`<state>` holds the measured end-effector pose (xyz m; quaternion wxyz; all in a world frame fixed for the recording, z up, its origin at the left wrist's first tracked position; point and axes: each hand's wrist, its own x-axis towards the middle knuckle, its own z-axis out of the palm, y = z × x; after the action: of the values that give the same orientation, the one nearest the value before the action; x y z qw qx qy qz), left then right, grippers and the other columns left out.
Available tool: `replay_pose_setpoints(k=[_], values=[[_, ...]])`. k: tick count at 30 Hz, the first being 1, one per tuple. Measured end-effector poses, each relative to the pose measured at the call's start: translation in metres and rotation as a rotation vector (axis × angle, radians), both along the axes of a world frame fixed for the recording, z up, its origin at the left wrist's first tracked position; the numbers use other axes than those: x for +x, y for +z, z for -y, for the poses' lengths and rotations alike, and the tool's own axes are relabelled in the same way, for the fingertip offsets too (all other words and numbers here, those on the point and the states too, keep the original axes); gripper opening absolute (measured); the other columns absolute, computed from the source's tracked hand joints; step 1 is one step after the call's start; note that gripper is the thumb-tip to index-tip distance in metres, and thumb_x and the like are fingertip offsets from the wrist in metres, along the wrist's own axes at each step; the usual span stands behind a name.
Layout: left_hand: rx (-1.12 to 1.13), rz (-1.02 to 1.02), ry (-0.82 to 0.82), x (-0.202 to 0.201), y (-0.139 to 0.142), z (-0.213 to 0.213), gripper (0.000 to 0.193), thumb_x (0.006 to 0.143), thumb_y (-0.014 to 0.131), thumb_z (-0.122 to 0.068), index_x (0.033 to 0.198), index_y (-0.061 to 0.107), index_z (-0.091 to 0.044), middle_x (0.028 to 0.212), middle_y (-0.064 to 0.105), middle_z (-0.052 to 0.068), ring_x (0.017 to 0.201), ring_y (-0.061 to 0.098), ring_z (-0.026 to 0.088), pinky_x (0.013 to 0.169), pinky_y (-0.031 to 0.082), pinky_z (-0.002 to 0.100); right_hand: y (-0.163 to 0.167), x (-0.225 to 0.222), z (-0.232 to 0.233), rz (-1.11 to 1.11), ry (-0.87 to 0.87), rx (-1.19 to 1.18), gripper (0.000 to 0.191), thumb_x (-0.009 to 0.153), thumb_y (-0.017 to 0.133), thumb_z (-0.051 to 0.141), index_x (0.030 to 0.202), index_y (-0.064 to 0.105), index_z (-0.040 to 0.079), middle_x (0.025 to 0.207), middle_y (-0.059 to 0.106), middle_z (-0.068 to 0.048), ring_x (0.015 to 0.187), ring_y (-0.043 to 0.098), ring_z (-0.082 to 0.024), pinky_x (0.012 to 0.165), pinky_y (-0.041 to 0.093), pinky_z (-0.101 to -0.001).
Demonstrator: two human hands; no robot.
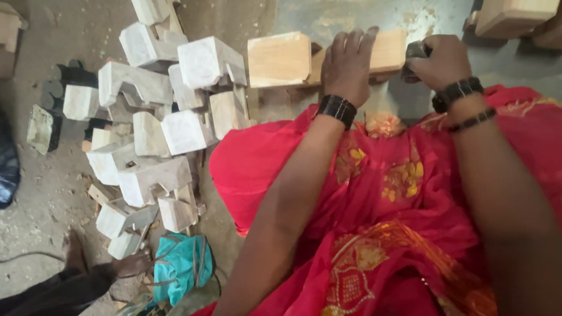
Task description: The person sits on the workshop floor sanding small wooden toy parts. They hold a wooden frame or block in one hand and rub a sanding block over its surfaces, then set finished pieces aside and pick up the next piece, working through a pile of parts.
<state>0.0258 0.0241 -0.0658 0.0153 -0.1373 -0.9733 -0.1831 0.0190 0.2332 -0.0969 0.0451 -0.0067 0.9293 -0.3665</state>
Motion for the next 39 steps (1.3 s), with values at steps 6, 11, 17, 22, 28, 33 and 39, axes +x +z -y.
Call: replay_pose_setpoints(k=[6, 11, 17, 22, 28, 33, 39], values=[[0.016, 0.032, -0.03, 0.0, 0.003, 0.005, 0.091, 0.063, 0.079, -0.003, 0.146, 0.044, -0.019, 0.138, 0.052, 0.005, 0.133, 0.045, 0.032, 0.111, 0.041, 0.045, 0.004, -0.003, 0.003, -0.098, -0.027, -0.068, 0.025, 0.089, 0.074, 0.022, 0.085, 0.07, -0.003, 0.076, 0.065, -0.02, 0.068, 0.067, -0.033, 0.069, 0.054, -0.0412], [0.019, 0.044, -0.006, -0.001, 0.004, 0.009, 0.089, 0.063, 0.082, -0.011, 0.144, 0.045, -0.019, 0.137, 0.052, 0.006, 0.133, 0.044, 0.033, 0.109, 0.04, 0.046, 0.021, 0.002, 0.016, -0.167, -0.066, -0.057, 0.024, 0.09, 0.075, 0.017, 0.08, 0.064, -0.003, 0.078, 0.063, -0.02, 0.067, 0.063, -0.034, 0.065, 0.05, -0.044], [0.017, -0.063, -0.003, -0.005, -0.01, 0.016, 0.076, 0.08, 0.077, -0.008, 0.147, 0.045, -0.021, 0.143, 0.051, 0.005, 0.138, 0.043, 0.032, 0.115, 0.038, 0.047, 0.032, 0.028, 0.052, -0.407, -0.003, 0.189, 0.008, 0.093, 0.071, 0.011, 0.093, 0.07, 0.004, 0.094, 0.066, -0.017, 0.088, 0.065, -0.038, 0.077, 0.052, -0.0487], [0.008, 0.034, 0.0, -0.003, -0.009, 0.019, 0.08, 0.071, 0.076, -0.008, 0.145, 0.047, -0.019, 0.142, 0.051, 0.008, 0.138, 0.041, 0.033, 0.115, 0.035, 0.049, 0.031, 0.024, 0.053, -0.461, 0.05, 0.236, 0.004, 0.092, 0.07, 0.007, 0.094, 0.068, 0.004, 0.091, 0.065, -0.017, 0.094, 0.064, -0.039, 0.081, 0.052, -0.0502], [0.008, 0.008, 0.012, -0.001, -0.007, 0.022, 0.079, 0.072, 0.075, -0.007, 0.145, 0.048, -0.021, 0.14, 0.052, 0.007, 0.137, 0.042, 0.033, 0.116, 0.035, 0.049, 0.029, 0.03, 0.052, -0.429, 0.073, 0.271, 0.003, 0.093, 0.068, 0.006, 0.092, 0.068, 0.004, 0.093, 0.065, -0.016, 0.088, 0.064, -0.038, 0.077, 0.053, -0.0489], [-0.001, 0.042, 0.012, 0.002, -0.016, 0.027, 0.068, 0.086, 0.072, -0.007, 0.147, 0.05, -0.026, 0.142, 0.054, 0.002, 0.137, 0.046, 0.028, 0.114, 0.04, 0.044, 0.032, 0.037, 0.057, -0.496, 0.123, 0.358, 0.007, 0.094, 0.07, 0.008, 0.088, 0.067, 0.004, 0.094, 0.063, -0.014, 0.09, 0.065, -0.036, 0.078, 0.054, -0.0468], [0.069, 0.06, -0.001, 0.003, 0.007, 0.03, 0.073, 0.076, 0.08, -0.015, 0.143, 0.051, -0.022, 0.138, 0.054, 0.005, 0.133, 0.046, 0.031, 0.111, 0.038, 0.048, 0.045, 0.034, 0.064, -0.533, 0.12, 0.326, 0.005, 0.091, 0.072, 0.006, 0.097, 0.071, 0.005, 0.089, 0.063, -0.014, 0.085, 0.065, -0.036, 0.074, 0.053, -0.0467]])
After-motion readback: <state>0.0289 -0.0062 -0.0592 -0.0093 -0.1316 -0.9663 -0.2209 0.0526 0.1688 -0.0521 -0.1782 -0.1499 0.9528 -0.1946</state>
